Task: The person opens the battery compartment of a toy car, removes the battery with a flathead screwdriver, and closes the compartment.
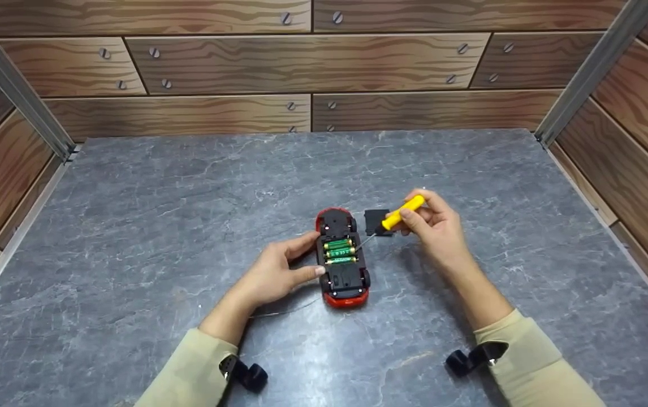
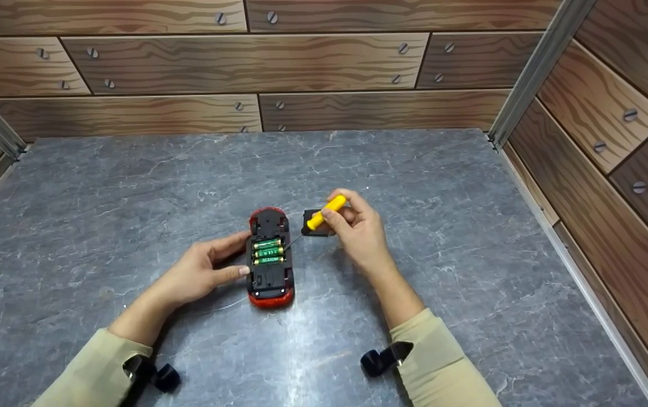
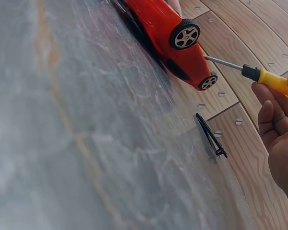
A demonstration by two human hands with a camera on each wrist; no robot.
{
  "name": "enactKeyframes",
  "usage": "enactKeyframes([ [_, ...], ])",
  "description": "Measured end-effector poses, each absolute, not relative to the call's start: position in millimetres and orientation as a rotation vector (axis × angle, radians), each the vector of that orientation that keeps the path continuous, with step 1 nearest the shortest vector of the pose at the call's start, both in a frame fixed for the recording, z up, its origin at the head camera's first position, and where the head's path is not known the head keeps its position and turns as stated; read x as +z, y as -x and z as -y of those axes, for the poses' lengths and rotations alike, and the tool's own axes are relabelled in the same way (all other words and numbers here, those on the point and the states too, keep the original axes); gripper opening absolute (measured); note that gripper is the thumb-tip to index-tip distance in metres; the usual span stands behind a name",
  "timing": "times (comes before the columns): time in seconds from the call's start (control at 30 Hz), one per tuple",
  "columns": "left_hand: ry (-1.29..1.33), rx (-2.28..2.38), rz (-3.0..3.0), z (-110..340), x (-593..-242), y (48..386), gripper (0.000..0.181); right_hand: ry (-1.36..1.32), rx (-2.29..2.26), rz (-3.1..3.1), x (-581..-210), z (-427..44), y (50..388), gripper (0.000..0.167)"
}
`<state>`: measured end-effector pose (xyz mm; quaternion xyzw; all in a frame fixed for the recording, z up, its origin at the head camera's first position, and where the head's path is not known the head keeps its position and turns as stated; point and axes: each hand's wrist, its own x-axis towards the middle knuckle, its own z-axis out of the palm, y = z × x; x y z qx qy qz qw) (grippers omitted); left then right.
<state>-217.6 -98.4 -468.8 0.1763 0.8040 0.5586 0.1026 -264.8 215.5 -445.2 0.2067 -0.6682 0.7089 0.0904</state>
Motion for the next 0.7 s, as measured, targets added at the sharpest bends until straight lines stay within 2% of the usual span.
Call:
enactKeyframes([
  [0.7,-0.55,1.683,-2.356,98.4,-470.2,218.7,0.071,-0.571,2.161,1.986,-444.8,-215.6,264.4,0.016],
])
